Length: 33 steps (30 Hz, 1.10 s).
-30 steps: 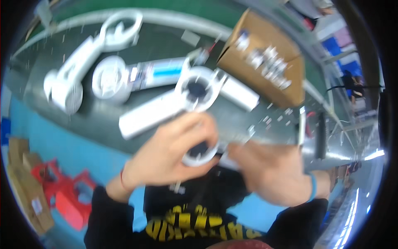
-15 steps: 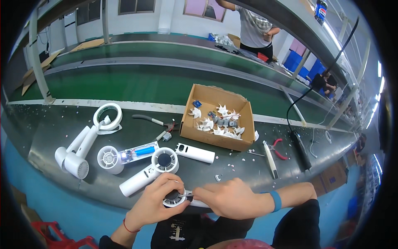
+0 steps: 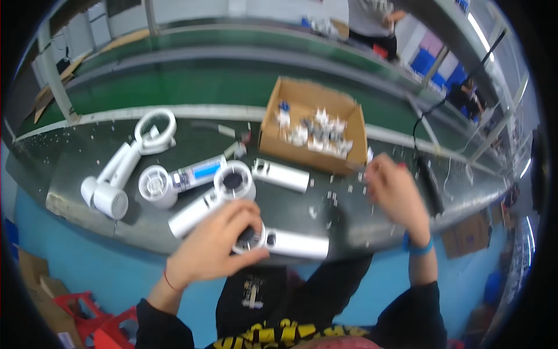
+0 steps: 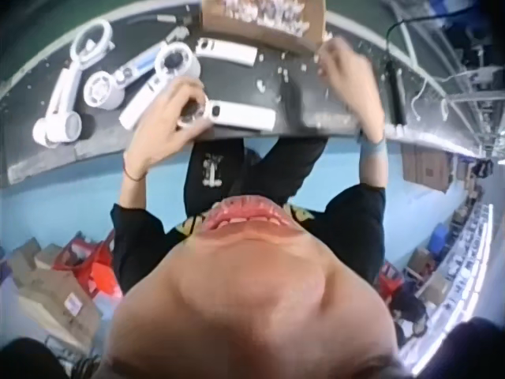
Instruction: Assembling components of small handheld electric fans at a factory workbench.
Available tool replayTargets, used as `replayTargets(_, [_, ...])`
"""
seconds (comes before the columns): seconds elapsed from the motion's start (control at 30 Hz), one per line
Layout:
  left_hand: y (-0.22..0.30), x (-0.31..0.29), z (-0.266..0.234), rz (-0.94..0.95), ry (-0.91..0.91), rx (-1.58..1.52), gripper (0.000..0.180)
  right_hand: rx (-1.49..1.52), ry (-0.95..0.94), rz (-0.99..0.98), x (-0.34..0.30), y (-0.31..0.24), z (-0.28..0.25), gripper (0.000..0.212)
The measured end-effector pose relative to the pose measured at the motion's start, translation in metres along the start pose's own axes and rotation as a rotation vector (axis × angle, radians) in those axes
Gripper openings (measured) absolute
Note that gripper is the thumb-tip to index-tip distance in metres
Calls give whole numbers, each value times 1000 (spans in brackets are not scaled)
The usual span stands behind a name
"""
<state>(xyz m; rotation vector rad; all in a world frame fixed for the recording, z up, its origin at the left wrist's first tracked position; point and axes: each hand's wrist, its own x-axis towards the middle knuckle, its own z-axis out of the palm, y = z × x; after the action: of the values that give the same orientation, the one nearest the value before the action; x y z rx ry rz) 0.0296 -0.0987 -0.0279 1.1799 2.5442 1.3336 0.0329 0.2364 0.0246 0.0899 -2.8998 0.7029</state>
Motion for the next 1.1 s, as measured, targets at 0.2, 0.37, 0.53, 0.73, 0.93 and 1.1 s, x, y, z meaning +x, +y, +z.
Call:
replayTargets(0.2, [-5, 9, -16, 82, -109, 170, 36, 204, 5, 215, 6, 32, 14, 18])
replayTargets(0.37, [-7, 15, -10, 112, -129, 172, 41, 127, 45, 165, -21, 39, 22, 16])
replayTargets(0.53, [-13, 15, -1, 166, -119, 83, 41, -224, -71, 193, -32, 37, 34, 17])
replayTargets(0.73, [-20, 8, 3, 132, -80, 42, 41, 28, -55, -161, -31, -11, 47, 18])
replayTargets(0.93, [-18, 15, 4, 147, -80, 48, 41, 46, -226, -289, -33, -7, 53, 14])
replayTargets(1.1, [-23, 11, 11, 165, -51, 30, 41, 386, -214, -19, -39, -9, 58, 13])
